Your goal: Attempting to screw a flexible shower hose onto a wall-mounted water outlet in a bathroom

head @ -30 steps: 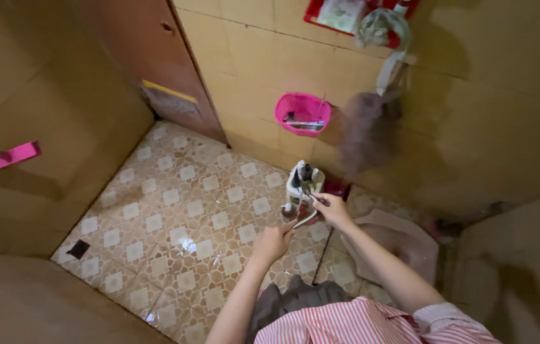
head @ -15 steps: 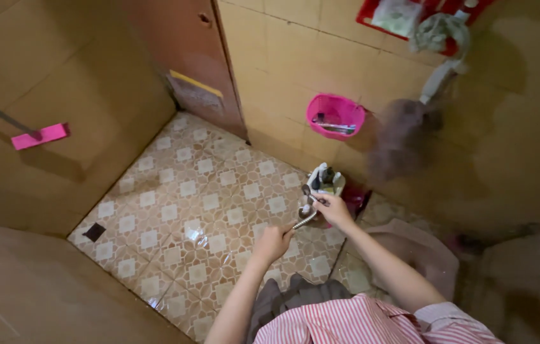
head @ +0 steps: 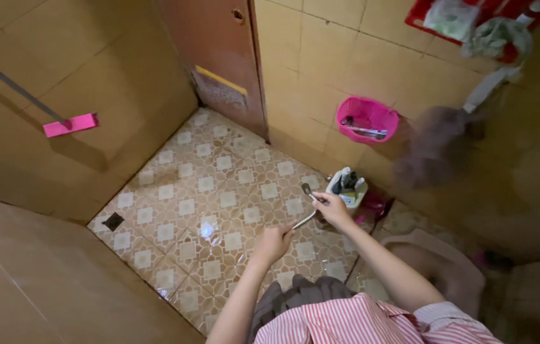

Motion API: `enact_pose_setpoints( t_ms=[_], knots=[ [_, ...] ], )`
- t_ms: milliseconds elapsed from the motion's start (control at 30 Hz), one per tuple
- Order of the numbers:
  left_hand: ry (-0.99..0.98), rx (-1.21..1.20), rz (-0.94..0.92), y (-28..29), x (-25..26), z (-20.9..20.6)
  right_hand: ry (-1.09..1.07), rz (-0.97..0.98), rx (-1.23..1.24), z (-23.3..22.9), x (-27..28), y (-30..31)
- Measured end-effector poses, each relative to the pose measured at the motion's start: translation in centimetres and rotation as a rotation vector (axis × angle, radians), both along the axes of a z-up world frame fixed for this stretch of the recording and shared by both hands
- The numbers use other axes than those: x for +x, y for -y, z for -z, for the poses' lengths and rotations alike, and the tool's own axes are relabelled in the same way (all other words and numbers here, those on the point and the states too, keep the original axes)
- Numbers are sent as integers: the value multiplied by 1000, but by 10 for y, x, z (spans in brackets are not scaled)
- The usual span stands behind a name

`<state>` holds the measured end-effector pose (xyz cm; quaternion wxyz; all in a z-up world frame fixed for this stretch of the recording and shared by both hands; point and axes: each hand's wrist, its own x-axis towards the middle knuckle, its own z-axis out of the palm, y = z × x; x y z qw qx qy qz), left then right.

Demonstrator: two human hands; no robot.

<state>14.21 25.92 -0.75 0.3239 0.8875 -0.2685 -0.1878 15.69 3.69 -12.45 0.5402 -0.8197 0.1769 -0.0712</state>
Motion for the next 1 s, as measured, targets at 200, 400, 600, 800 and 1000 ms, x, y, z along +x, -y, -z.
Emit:
enact_pose_setpoints(
  t_ms=[200, 400, 600, 800, 1000],
  knots=[
    [12, -13, -47, -19, 12, 33, 47, 40, 343, -6, 13, -21],
    [8, -59, -94, -32, 12, 30, 21, 34, 338, 1, 25, -43],
    [1, -64, -144, -40, 15, 48, -10, -44, 130, 21, 42, -40],
    [16, -70, -172, -35, 20, 50, 46, -70, 235, 8, 48, -42],
    [23, -75, -174, -24, 30, 40, 20, -117, 105, 9, 61, -36]
  ],
)
